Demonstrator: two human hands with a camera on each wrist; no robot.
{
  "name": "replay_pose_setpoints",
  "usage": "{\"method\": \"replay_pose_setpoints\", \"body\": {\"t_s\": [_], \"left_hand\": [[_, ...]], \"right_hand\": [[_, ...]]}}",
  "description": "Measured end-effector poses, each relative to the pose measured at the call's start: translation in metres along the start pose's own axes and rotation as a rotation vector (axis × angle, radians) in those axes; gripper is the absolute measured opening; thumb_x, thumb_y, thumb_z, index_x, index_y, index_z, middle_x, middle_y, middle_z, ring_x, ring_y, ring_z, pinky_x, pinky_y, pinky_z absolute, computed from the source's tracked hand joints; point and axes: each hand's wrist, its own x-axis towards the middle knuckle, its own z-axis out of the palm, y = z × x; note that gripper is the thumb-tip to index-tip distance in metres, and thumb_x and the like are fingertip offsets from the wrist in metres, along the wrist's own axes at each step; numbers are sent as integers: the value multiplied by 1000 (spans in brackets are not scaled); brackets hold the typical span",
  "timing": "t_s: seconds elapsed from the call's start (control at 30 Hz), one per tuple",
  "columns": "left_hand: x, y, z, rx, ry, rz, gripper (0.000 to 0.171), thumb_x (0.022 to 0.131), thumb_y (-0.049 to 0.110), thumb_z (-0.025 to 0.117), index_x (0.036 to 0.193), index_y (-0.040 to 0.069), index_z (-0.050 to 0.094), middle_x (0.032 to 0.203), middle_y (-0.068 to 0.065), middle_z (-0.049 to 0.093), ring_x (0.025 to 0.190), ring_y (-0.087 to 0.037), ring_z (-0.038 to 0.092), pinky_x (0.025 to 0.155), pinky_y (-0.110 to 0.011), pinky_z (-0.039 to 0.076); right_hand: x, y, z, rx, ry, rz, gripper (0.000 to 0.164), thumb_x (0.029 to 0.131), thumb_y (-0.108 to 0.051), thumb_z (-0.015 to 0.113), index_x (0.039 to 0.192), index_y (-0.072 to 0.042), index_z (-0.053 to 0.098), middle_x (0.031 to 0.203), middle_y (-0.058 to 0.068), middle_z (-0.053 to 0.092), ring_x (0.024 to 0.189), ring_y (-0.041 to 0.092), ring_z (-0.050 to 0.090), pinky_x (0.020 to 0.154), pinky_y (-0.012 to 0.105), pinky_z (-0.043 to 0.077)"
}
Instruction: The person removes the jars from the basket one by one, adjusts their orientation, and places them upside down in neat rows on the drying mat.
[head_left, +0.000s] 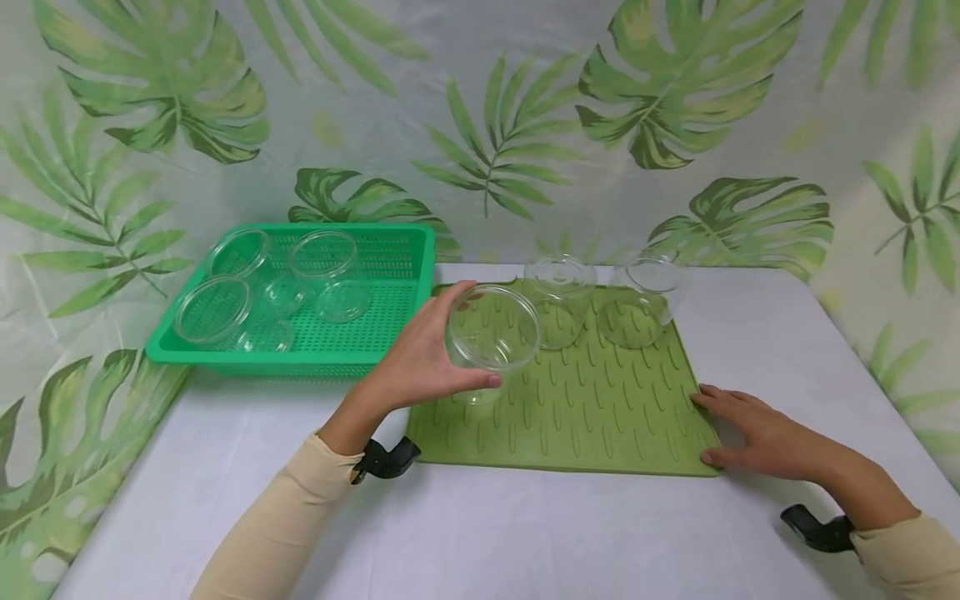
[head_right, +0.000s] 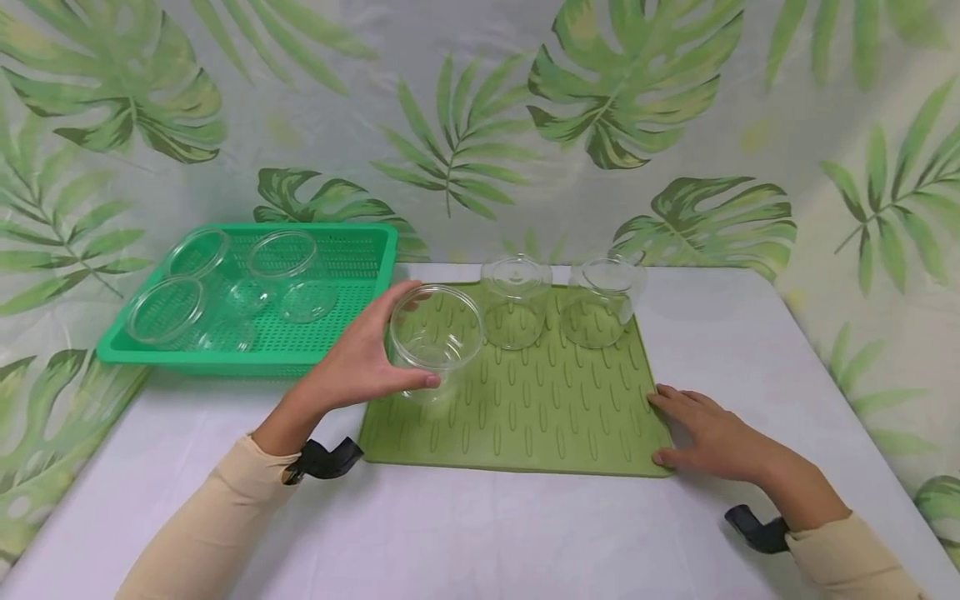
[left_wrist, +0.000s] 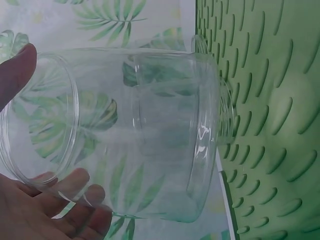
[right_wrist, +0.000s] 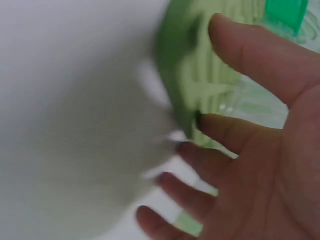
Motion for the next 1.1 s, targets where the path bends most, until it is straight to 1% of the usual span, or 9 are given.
{"method": "replay_pose_setpoints", "body": {"t_s": [0.17, 0.33, 0.4, 0.47, 0.63, 0.73, 0.83, 0.93, 1.1], "left_hand": [[-1, 0, 0, 3, -1, 20, 111, 65, 44, 90, 155, 20, 28, 148, -5, 48, 136, -28, 47, 105, -55, 45], [-2, 0, 1, 3, -11, 17, 113, 66, 44, 90, 155, 20, 26, 150, -4, 45, 138, -27, 47, 107, -55, 45], [-2, 1, 2, 0, -13, 9, 114, 66, 44, 90, 156, 19, 25, 151, -4, 43, 138, -27, 46, 107, -55, 45], [-2, 1, 3, 2, -13, 2, 114, 66, 44, 90, 156, 19, 24, 152, -5, 42, 138, -28, 46, 107, -55, 45], [0, 3, 6, 29, -2, -8, 113, 67, 45, 89, 156, 17, 25, 152, -7, 44, 138, -29, 46, 107, -55, 45], [0, 5, 9, 39, -2, 3, 113, 67, 44, 90, 155, 15, 26, 150, -7, 47, 137, -28, 47, 107, -54, 45], [2, 6, 12, 45, 5, 6, 111, 67, 45, 89, 154, 12, 28, 150, -5, 48, 137, -27, 47, 107, -53, 45], [3, 8, 15, 53, 21, 6, 110, 67, 46, 89, 153, 10, 30, 149, -4, 48, 136, -28, 46, 107, -52, 45], [4, 9, 18, 74, 41, 49, 108, 67, 47, 89, 150, 9, 34, 146, -6, 50, 134, -28, 46, 106, -51, 45]], "right_hand": [[1, -12, -19, -61, -32, -23, 72, 85, -41, 75, 136, 4, 54, 140, 33, 52, 126, 53, 51, 96, 62, 46], [-1, -41, -45, -99, -28, -64, 53, 87, -41, 73, 125, -6, 63, 127, 13, 66, 120, 40, 61, 94, 54, 50], [-2, -57, -56, -103, 8, -89, 49, 89, -41, 72, 126, -11, 63, 126, 6, 67, 120, 34, 62, 94, 51, 51], [-1, -74, -66, -100, 71, -127, 48, 89, -39, 72, 129, -13, 62, 128, 3, 66, 121, 30, 62, 94, 50, 50], [13, -112, -84, -100, 260, -288, 49, 87, -26, 77, 132, -17, 60, 130, 2, 65, 120, 25, 61, 90, 45, 50], [26, -133, -87, -74, 362, -386, 53, 85, -19, 78, 134, -14, 59, 131, 4, 64, 123, 27, 59, 94, 46, 48], [40, -152, -86, -27, 417, -428, 57, 85, -15, 78, 137, -10, 56, 137, 10, 60, 129, 32, 54, 100, 53, 44], [55, -169, -83, 28, 419, -425, 61, 88, -17, 74, 143, -8, 50, 146, 14, 52, 136, 36, 46, 107, 60, 39], [78, -191, -76, 91, 394, -416, 65, 93, -24, 69, 149, -8, 41, 155, 15, 42, 144, 37, 37, 113, 61, 32]]}}
